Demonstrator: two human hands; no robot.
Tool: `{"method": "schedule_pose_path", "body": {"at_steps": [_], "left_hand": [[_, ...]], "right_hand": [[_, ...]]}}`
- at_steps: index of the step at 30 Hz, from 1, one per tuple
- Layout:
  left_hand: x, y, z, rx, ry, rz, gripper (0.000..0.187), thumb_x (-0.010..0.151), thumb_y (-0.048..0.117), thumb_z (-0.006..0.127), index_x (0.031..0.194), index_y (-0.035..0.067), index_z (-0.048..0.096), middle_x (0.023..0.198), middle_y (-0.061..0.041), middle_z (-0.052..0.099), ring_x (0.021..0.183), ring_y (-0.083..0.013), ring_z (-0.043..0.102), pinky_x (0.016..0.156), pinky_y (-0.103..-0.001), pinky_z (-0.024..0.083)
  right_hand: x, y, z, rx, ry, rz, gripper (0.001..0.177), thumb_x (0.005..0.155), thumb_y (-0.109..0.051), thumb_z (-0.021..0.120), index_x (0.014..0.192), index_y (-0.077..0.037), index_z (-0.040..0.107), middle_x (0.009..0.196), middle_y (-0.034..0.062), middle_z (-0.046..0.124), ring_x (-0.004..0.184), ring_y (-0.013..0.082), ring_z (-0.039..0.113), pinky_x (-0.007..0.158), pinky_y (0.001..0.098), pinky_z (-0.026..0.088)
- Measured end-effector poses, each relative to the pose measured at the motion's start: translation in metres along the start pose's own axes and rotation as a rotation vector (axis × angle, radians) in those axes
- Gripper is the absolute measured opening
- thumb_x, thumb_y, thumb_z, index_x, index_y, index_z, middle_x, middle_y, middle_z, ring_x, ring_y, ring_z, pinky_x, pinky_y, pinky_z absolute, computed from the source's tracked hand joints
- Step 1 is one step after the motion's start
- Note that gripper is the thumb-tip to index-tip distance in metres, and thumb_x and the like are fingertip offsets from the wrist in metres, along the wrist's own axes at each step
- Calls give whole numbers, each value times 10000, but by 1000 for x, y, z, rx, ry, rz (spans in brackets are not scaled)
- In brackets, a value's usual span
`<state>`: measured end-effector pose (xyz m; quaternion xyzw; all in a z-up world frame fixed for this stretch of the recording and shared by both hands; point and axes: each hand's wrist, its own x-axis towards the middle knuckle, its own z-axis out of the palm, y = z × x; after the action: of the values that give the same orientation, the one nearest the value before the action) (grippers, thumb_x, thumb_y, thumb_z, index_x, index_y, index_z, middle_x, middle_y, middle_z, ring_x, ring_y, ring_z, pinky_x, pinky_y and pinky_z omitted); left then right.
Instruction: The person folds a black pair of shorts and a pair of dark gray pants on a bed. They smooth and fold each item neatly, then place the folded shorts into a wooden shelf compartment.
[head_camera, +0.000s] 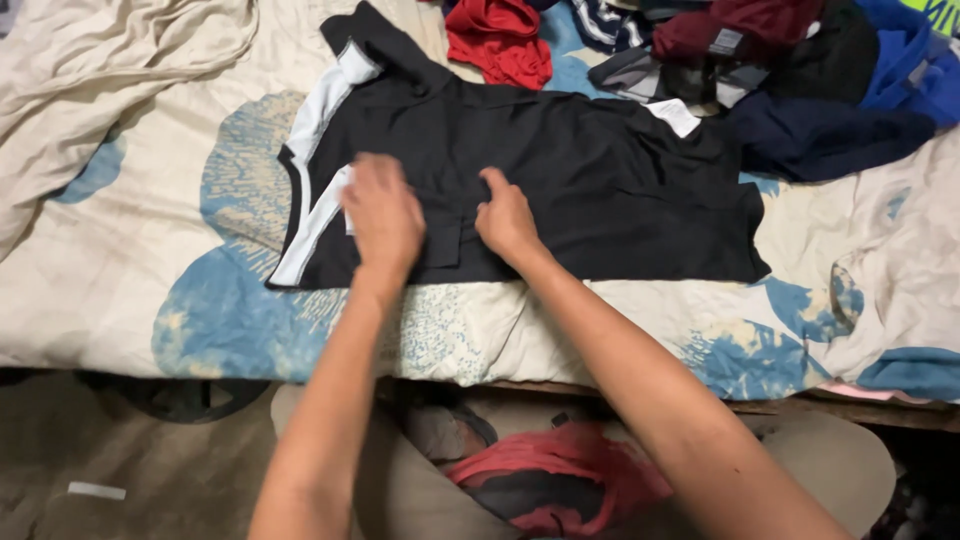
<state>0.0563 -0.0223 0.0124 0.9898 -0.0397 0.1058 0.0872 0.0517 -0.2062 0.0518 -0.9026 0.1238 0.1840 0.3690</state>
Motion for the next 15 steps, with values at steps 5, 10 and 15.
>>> {"method": "schedule_pose_path", "body": {"at_steps": [5, 10, 15], "left_hand": [[-26, 23, 24, -29, 1, 219, 457, 1070, 289, 468, 1455, 69, 579, 1547, -202, 502, 1468, -346, 415, 1182, -572, 252], [-14, 34, 42, -2, -52, 168, 468, 1098, 314, 404, 1469, 61, 533, 1576, -185, 467, 1494, -358, 365, 1199, -619, 176], [14, 24, 93, 17, -276, 390, 496, 601, 338, 787, 1026, 192, 580, 1031, -27, 543, 1072, -266, 514, 946, -515, 395]], "right_hand": [[18, 33, 0, -186, 68, -176, 111, 961, -196, 635, 1049, -143, 677, 1077, 153, 620, 1083, 412, 645, 902, 535, 547], [20, 57, -38, -414, -8, -257, 407, 948, -360, 696, 1314, -217, 587, 1286, 87, 495, 1267, 342, 448, 1013, 509, 370], [62, 116, -69, -584, -37, -216, 113, 896, -314, 703, 975, -234, 689, 935, 27, 723, 1027, 317, 678, 916, 564, 386]]}}
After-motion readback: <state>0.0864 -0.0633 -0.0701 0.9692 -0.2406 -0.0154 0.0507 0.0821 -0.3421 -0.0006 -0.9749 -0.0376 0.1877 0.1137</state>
